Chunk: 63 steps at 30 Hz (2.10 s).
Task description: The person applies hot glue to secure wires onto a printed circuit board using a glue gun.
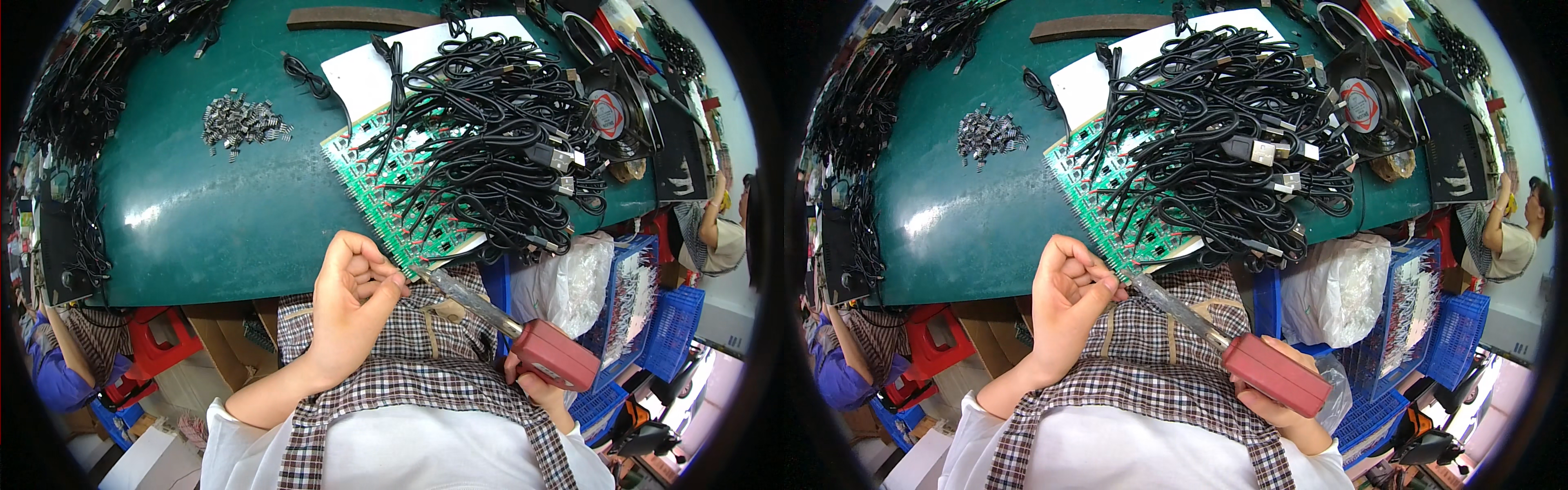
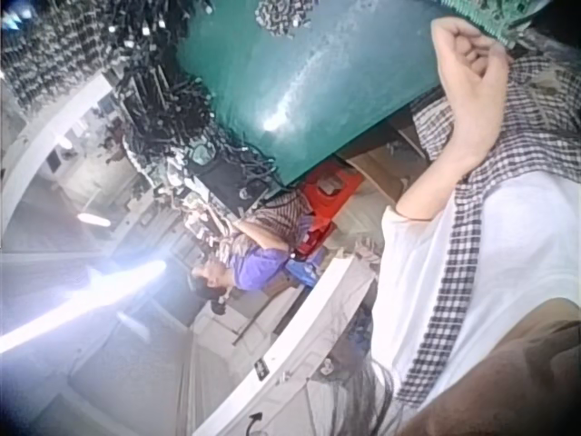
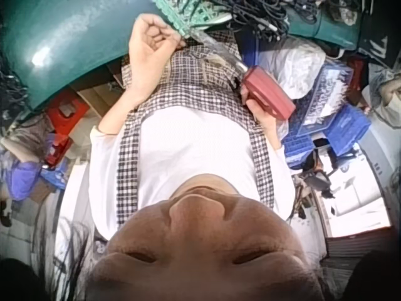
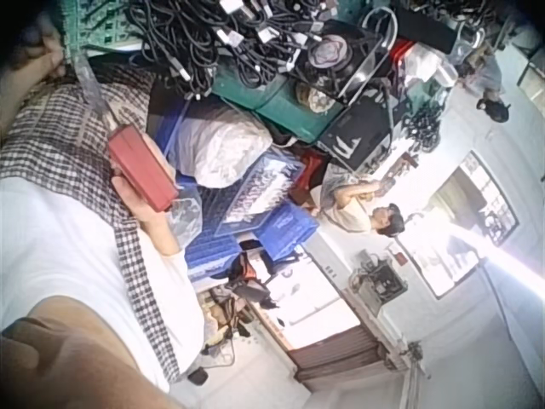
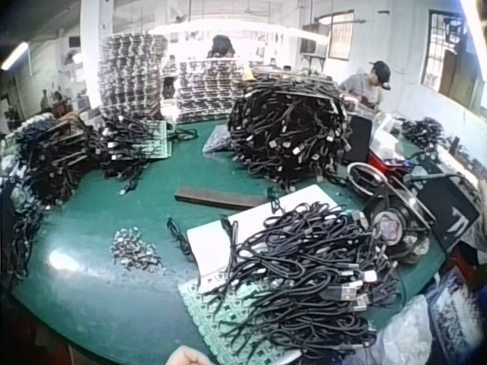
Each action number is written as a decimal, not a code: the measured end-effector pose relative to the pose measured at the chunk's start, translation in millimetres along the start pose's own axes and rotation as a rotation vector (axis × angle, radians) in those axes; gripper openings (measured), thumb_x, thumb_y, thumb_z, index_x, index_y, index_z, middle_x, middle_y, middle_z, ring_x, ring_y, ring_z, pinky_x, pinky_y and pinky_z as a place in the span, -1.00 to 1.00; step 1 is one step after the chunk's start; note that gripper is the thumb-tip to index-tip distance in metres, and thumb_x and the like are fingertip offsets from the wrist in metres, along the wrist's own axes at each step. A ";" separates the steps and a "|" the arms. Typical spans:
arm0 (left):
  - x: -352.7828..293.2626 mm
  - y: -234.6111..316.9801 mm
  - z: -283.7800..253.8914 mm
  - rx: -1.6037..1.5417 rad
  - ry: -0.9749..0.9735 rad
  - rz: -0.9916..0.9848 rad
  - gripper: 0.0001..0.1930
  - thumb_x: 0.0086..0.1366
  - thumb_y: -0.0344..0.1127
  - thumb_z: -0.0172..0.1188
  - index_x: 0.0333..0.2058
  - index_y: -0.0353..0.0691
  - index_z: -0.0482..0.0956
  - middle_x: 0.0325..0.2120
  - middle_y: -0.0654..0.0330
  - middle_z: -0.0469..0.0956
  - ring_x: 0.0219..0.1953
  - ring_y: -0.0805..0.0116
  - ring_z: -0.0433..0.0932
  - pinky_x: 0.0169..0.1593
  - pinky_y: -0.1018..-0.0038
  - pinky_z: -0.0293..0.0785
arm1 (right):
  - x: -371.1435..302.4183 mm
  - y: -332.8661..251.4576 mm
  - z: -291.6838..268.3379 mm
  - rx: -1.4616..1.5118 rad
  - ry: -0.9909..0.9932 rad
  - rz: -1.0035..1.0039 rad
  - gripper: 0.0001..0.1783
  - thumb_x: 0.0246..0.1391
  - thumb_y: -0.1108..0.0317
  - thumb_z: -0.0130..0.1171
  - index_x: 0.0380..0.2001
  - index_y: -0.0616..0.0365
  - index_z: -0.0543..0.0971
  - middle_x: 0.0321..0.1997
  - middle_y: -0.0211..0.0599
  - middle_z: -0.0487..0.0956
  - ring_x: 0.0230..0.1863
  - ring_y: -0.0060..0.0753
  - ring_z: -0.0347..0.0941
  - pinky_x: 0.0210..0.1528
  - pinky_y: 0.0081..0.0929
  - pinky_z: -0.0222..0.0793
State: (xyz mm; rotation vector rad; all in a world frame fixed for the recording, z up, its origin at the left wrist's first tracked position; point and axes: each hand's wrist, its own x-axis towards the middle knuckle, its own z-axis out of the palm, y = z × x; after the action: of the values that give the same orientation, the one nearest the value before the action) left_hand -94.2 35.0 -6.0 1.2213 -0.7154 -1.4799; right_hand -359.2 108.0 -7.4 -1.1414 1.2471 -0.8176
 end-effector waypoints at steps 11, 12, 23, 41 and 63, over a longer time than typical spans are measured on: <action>0.5 1.5 -2.2 0.004 -0.005 0.009 -0.76 0.08 -0.67 -0.03 -0.34 -0.24 0.16 -0.47 0.17 0.38 -0.45 0.50 0.42 -0.32 0.61 0.44 | 0.6 5.4 -4.2 -0.254 0.019 -0.054 -0.28 -0.40 0.19 0.39 -0.14 0.40 0.41 -0.37 -0.21 0.56 -0.43 -0.37 0.51 -0.36 -0.55 0.39; 1.0 1.3 -2.1 -0.002 -0.001 0.007 -0.76 0.08 -0.67 -0.03 -0.34 -0.24 0.16 -0.47 0.17 0.37 -0.45 0.50 0.42 -0.32 0.61 0.43 | -0.4 7.4 -5.2 -0.267 0.020 -0.064 -0.28 -0.39 0.18 0.39 -0.14 0.41 0.41 -0.37 -0.20 0.56 -0.43 -0.35 0.51 -0.36 -0.55 0.39; 1.4 0.0 -3.7 0.011 -0.002 0.010 -0.76 0.07 -0.66 -0.04 -0.34 -0.23 0.16 -0.47 0.17 0.36 -0.45 0.50 0.41 -0.31 0.59 0.43 | 2.5 2.9 -3.3 -0.300 -0.002 -0.106 -0.29 -0.38 0.16 0.39 -0.16 0.41 0.42 -0.37 -0.15 0.56 -0.40 -0.34 0.52 -0.35 -0.55 0.38; 0.7 3.2 -4.3 0.023 0.010 -0.001 -0.76 0.07 -0.65 -0.02 -0.36 -0.23 0.16 -0.48 0.18 0.36 -0.44 0.50 0.41 -0.31 0.59 0.43 | -6.2 4.5 -1.0 0.114 0.066 -0.006 -0.24 -0.35 0.21 0.39 -0.08 0.43 0.34 -0.39 -0.13 0.55 -0.47 -0.40 0.51 -0.41 -0.56 0.39; 44.6 19.9 -35.6 -0.132 0.026 0.075 -0.25 0.06 -0.63 0.10 0.15 -0.32 -0.14 -0.26 -0.05 0.47 -0.27 0.36 0.52 -0.18 0.52 0.45 | 18.4 -79.5 34.0 -0.300 0.459 -0.556 -0.39 -0.09 -0.02 0.17 -0.24 0.39 0.41 -0.65 -0.31 0.47 -0.63 -0.54 0.40 -0.53 -0.64 0.27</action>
State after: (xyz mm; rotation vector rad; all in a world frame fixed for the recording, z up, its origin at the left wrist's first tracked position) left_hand -51.4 -7.0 -13.1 1.1006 -0.6293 -1.4237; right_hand -313.9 75.9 61.4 -1.6433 1.4799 -1.3991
